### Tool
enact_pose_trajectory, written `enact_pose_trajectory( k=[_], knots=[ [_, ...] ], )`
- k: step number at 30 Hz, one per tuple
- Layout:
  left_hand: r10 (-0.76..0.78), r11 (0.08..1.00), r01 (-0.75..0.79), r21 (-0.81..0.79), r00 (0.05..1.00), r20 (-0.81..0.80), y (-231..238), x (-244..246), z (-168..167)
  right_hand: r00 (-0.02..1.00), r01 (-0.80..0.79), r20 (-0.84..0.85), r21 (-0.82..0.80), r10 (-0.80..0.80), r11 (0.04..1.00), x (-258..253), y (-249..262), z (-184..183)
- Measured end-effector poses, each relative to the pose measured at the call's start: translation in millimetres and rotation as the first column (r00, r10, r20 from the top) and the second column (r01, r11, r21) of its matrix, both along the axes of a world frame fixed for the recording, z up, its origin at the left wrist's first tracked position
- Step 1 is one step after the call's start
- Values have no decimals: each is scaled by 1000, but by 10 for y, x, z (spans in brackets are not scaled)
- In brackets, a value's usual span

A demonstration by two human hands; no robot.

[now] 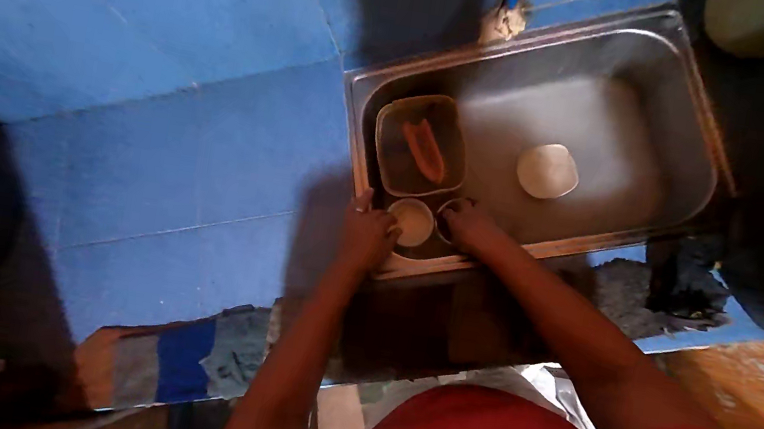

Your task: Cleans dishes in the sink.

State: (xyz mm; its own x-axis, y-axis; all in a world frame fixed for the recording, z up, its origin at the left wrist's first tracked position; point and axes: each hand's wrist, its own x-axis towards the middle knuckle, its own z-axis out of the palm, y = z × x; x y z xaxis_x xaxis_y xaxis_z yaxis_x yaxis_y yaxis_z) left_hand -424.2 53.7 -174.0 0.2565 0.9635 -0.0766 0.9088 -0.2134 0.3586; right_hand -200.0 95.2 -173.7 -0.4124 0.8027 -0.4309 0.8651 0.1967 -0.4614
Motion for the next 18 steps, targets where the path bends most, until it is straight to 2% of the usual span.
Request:
enact_pose_trajectory(
  k=[5, 8, 10, 11, 13, 15, 18],
  knots=[
    [14, 1000, -15, -16, 999, -51, 16, 21, -47, 998, -59, 6, 79, 59, 995, -14, 97, -293],
    [27, 999, -28, -17, 998, -57, 19, 30, -50, 982, -47, -182, 28, 51, 999, 111, 270, -403],
    [26, 1000, -25, 15, 999, -41, 19, 26, -82, 917, 78, -389, -51, -92, 996, 274, 357, -458],
    [28, 1000, -28, 7, 999, -38, 15, 25, -91, 876, 152, -439, -140, -198, 979, 373, 367, -310],
    [31, 999, -31, 23, 999, -25, 3, 20, -110, 814, 312, -437, -228, -384, 922, 632, 403, -7],
    [28, 999, -27, 35, 999, -32, 9, 19, -105, 767, 458, -392, -219, -507, 862, 912, 495, 188],
    [44, 999, -43, 11, 998, -47, 23, 30, -81, 684, 624, -358, -163, -636, 764, 1237, 645, 191]
  ],
)
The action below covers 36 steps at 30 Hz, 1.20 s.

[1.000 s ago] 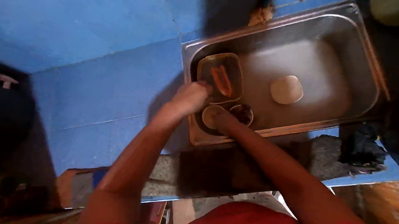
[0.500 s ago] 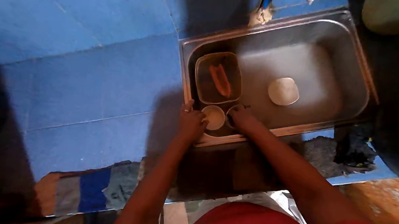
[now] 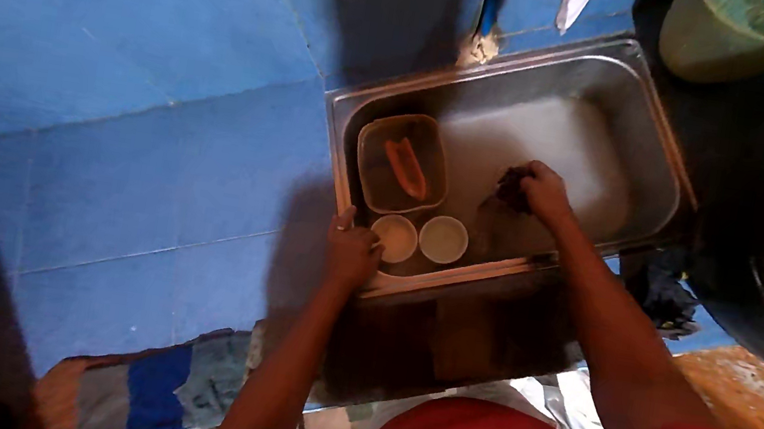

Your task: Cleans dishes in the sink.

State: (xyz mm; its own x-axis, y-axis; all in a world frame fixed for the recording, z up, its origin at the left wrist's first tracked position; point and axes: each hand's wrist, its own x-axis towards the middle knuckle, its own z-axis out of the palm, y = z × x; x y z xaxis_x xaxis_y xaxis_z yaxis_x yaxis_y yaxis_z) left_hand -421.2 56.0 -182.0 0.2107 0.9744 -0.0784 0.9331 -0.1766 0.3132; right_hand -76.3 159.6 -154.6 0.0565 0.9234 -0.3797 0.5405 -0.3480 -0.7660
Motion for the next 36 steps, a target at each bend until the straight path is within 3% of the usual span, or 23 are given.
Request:
enact_pose_trajectory(
  k=[3, 7, 9, 13, 16, 18, 20, 24, 26, 29, 32, 36],
  knots=[
    [13, 1000, -13, -9, 1000, 22, 3, 16, 43, 980, 6, 201, -57, 6, 998, 169, 171, -134],
    [0, 1000, 0, -1, 1000, 1, -3, 14, 64, 879, -265, 412, 0, 241, 964, 197, 293, -665],
    [-5, 1000, 5, -11, 1000, 3, -8, 4, 44, 821, -359, 480, 13, 309, 933, 105, 213, -705],
    [64, 998, -64, -15, 998, 16, 23, 100, 108, 796, -385, 499, -17, 341, 923, -54, 86, -575],
    [204, 957, -171, -236, 971, 122, 231, 549, 531, 887, -295, 384, 49, 255, 954, -5, 154, -336],
    [294, 915, -168, -368, 901, 318, 354, 995, 772, 954, -216, 237, 112, 185, 970, 17, 162, -150],
    [369, 876, -106, -470, 776, 512, 486, 1397, 774, 964, -235, 176, 205, 200, 950, -86, 44, 26],
    [615, 760, 12, -650, 311, 724, 757, 1882, 484, 933, -354, 170, 268, 317, 896, -474, -337, 283],
    [659, 747, -37, -664, 174, 732, 804, 1932, 475, 930, -367, 109, 324, 351, 872, -511, -417, 153],
    [659, 751, -74, -656, 147, 738, 850, 1889, 339, 907, -395, 48, 435, 417, 809, -330, -425, -153],
    [635, 769, -14, -640, 139, 760, 811, 1940, 226, 923, -336, 46, 580, 382, 742, -129, -396, -454],
    [682, 729, -22, -684, 106, 724, 783, 2058, 222, 943, -293, 12, 503, 332, 813, 29, -390, -450]
  ],
)
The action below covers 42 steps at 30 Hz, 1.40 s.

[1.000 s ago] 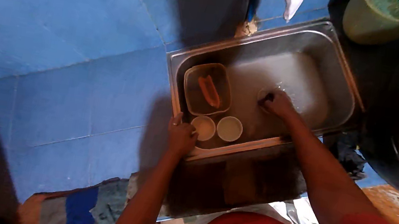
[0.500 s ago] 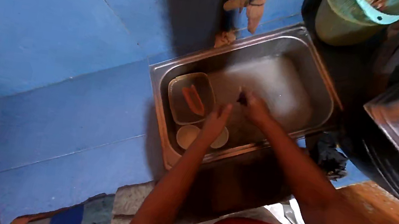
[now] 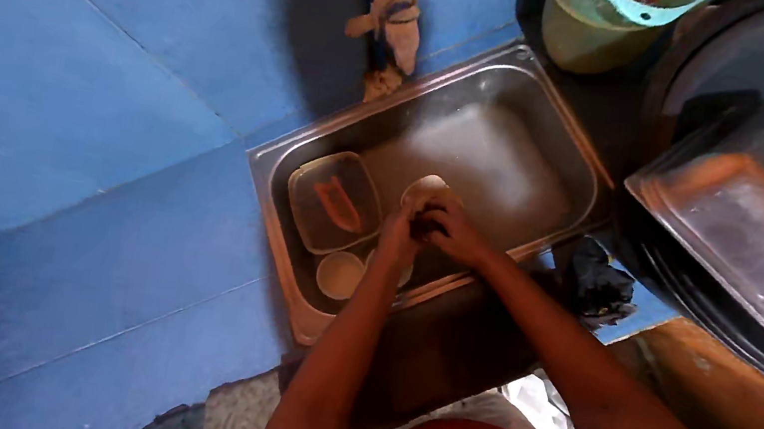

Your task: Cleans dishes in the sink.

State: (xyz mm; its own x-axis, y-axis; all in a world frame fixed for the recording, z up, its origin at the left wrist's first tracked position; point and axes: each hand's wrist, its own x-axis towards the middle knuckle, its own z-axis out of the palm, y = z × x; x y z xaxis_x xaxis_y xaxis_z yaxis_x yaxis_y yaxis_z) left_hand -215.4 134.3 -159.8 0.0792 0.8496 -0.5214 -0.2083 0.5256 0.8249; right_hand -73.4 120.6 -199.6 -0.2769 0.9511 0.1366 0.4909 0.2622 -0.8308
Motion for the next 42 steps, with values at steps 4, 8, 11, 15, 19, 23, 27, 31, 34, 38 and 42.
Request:
enact_pose_trajectory(
  k=[4, 8, 11, 15, 19, 23, 27, 31, 34, 38, 42],
  knots=[
    [-77, 997, 78, 6, 992, -100, -82, 70, 10, 963, 237, 152, -73, -224, 969, -17, 3, 228],
    [-164, 983, 167, 72, 985, -55, -125, 156, -95, 941, 331, 118, -111, -318, 937, -228, 124, 310],
    [-78, 995, 82, 56, 994, -83, -30, 115, -137, 990, 106, 109, -188, -87, 976, -309, 87, 390],
    [-68, 986, 104, 127, 962, -263, 82, -81, -209, 989, 8, 151, -102, 7, 995, -192, 21, 139],
    [-178, 962, 242, 128, 909, -377, 52, -11, -155, 942, 270, 236, -106, -240, 957, -81, 132, 209],
    [-187, 957, 238, 165, 943, -275, 74, 54, -168, 977, 198, 109, -147, -184, 969, -350, 184, 326],
    [-73, 966, 158, 207, 928, -366, 210, -143, -143, 991, -5, 132, -39, 11, 999, -317, 63, 139],
    [-167, 931, 284, 228, 890, -425, 153, -168, -161, 956, 168, 243, -4, -162, 986, -130, 114, 92],
    [-240, 917, 338, 210, 891, -386, 136, -93, -229, 941, 268, 225, -33, -254, 963, -277, 196, 153],
    [-140, 923, 271, 275, 899, -415, 266, -180, -191, 992, -16, 127, 38, 11, 999, -354, 15, 123],
    [-176, 886, 375, 273, 816, -551, 235, -271, -120, 970, 40, 225, 213, -89, 976, -128, 5, -3]
  ],
)
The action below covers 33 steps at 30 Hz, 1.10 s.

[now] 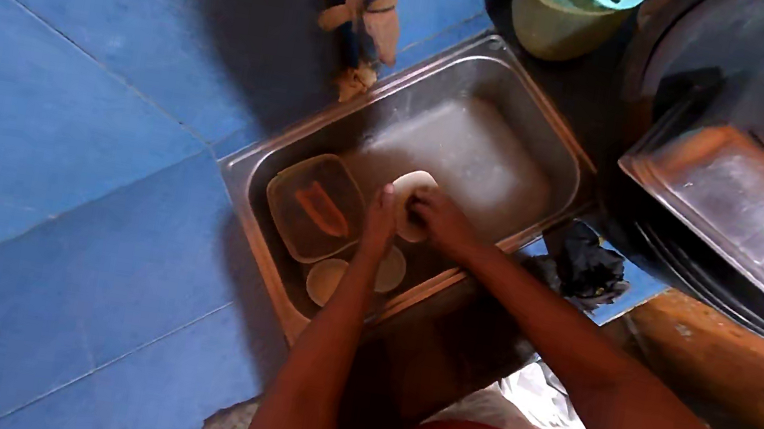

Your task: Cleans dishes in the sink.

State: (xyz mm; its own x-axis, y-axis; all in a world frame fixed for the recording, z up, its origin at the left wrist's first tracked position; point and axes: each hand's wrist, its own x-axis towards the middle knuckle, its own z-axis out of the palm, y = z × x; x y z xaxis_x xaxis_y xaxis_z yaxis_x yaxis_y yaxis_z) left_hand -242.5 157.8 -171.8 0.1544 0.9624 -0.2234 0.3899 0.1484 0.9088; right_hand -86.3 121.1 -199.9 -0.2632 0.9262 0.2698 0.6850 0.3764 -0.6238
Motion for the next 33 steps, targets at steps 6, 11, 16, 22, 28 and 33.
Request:
enact_pose_trajectory(
  k=[6, 11, 16, 22, 28, 33],
  knots=[
    [6, 1000, -4, -23, 997, 79, 10, 59, 20, 985, 64, -161, -20, -66, 998, -366, -34, 186],
    [58, 996, -50, -77, 992, 108, 76, -101, 277, 992, -61, 114, 100, 50, 993, -304, -151, 192],
    [337, 914, -167, -370, 821, 462, -22, 5, 173, 906, 104, -419, 78, -62, 992, -284, -51, 382],
    [484, 813, -65, -579, 629, 609, -221, -177, 114, 343, 179, -838, -386, -425, 905, -515, -4, 418],
    [440, 896, -404, -183, 756, 484, -67, -801, 452, 919, -146, -368, -651, -142, 745, -682, -161, 161],
    [361, 932, -336, -134, 835, 417, -218, -915, 556, 964, -105, 152, -533, 218, 839, -1130, -234, -184]
  ],
)
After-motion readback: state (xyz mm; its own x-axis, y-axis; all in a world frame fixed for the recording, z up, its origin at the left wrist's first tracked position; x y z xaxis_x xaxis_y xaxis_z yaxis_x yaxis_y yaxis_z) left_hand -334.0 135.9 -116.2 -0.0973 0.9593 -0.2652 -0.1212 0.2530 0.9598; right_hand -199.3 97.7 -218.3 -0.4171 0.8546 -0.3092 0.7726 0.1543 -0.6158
